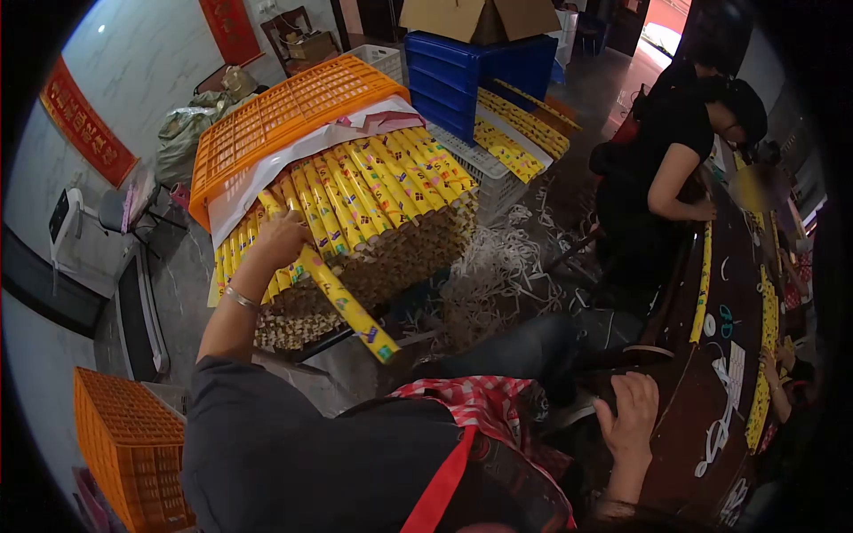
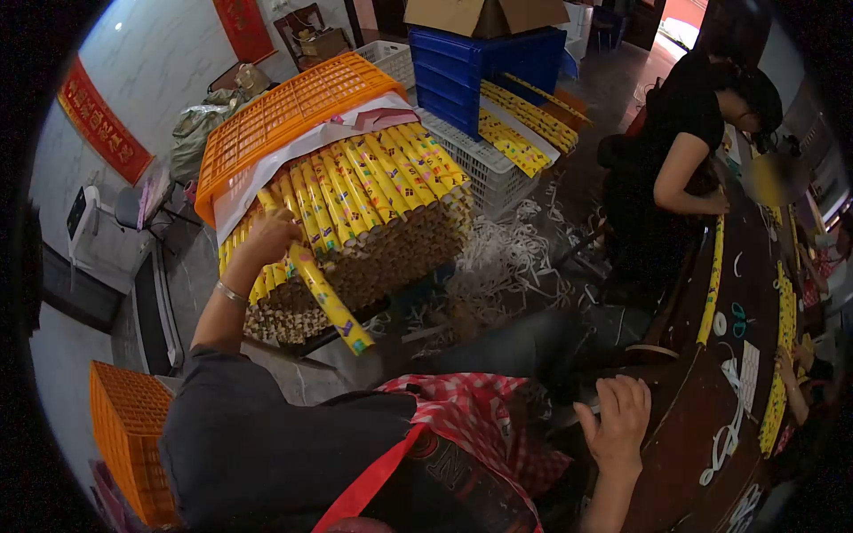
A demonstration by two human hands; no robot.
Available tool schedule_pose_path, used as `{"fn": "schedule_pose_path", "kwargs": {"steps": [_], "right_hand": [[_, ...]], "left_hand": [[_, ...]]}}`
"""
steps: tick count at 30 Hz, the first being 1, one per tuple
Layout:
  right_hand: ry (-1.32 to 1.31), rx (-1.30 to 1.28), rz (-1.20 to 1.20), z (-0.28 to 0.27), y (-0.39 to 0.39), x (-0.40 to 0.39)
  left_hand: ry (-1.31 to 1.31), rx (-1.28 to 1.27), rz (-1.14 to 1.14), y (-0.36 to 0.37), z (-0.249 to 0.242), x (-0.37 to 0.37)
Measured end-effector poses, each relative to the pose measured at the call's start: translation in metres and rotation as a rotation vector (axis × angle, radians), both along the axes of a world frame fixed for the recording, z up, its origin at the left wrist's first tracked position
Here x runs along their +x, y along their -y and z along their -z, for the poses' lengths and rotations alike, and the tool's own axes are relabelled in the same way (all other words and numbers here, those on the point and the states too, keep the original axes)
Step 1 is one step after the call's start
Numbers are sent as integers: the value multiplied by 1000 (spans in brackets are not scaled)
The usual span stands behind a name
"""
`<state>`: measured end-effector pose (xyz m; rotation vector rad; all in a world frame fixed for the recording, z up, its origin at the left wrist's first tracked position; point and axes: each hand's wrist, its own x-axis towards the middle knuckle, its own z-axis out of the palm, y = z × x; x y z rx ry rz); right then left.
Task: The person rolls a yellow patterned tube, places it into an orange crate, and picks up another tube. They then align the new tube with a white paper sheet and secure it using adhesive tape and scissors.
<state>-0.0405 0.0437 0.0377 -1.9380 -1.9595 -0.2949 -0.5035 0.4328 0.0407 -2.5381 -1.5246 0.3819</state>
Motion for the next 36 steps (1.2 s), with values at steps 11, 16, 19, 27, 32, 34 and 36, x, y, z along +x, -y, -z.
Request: {"fn": "schedule_pose_path", "kwargs": {"steps": [11,16,19,27,32,34,36], "right_hand": [[-16,-37,63,15,6,10],[-8,-96,138,20,21,15],[-20,-135,189,23,29,20],[-97,-209,349,35,48,28],[-85,-234,549,28,71,30],[-46,-242,628,33,86,39],[-13,-234,714,38,100,48]], "left_hand": [[689,518,-665,-37,111,-104],[647,192,-781,-53,103,-104],[732,294,-693,-89,128,-119],[1002,353,-701,-140,125,-110],[554,293,-749,-120,135,-113],[637,312,-777,-128,132,-105],[614,275,-818,-144,126,-105]]}}
